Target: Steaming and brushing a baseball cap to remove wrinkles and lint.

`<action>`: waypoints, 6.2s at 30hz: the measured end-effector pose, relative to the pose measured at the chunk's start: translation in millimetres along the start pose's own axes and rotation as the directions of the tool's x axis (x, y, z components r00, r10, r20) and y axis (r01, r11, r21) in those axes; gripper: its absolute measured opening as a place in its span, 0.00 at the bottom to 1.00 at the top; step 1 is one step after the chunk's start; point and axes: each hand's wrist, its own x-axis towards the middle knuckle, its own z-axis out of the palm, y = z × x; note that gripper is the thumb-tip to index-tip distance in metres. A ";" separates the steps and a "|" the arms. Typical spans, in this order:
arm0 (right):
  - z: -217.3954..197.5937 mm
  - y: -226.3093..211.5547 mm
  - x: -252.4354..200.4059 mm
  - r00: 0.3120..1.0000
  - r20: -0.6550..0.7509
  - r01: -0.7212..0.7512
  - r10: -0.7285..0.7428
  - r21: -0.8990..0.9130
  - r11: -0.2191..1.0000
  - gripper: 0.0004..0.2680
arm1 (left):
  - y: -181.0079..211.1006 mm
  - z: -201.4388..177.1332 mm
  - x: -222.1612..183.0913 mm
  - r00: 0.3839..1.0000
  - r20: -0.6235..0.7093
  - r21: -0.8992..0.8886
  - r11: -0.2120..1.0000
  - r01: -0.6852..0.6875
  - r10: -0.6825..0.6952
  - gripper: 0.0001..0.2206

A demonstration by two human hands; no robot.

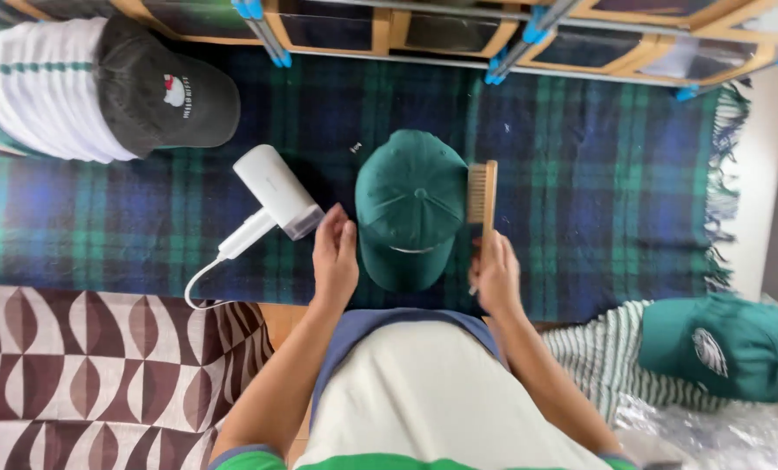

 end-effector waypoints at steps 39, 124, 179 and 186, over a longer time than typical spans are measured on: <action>18.6 -13.4 0.5 0.999 -0.005 -0.038 0.040 -0.452 0.891 0.13 | -10.7 58.7 47.6 0.889 0.061 -0.013 0.891 -0.454 0.454 0.26; 36.3 -57.5 -70.7 0.440 0.596 0.845 -0.671 -0.529 0.085 0.10 | -130.8 4.1 -24.8 0.795 0.376 -0.074 0.840 0.538 -0.476 0.10; 116.7 -96.0 46.4 0.550 0.506 0.820 -0.664 -0.477 0.316 0.06 | 17.6 -15.3 111.1 0.848 0.497 0.735 0.429 -0.525 0.186 0.17; 134.0 -118.9 47.2 0.620 0.571 0.770 -0.538 -0.575 0.278 0.11 | 58.6 -29.6 29.0 0.936 0.153 0.531 0.825 0.192 -0.316 0.22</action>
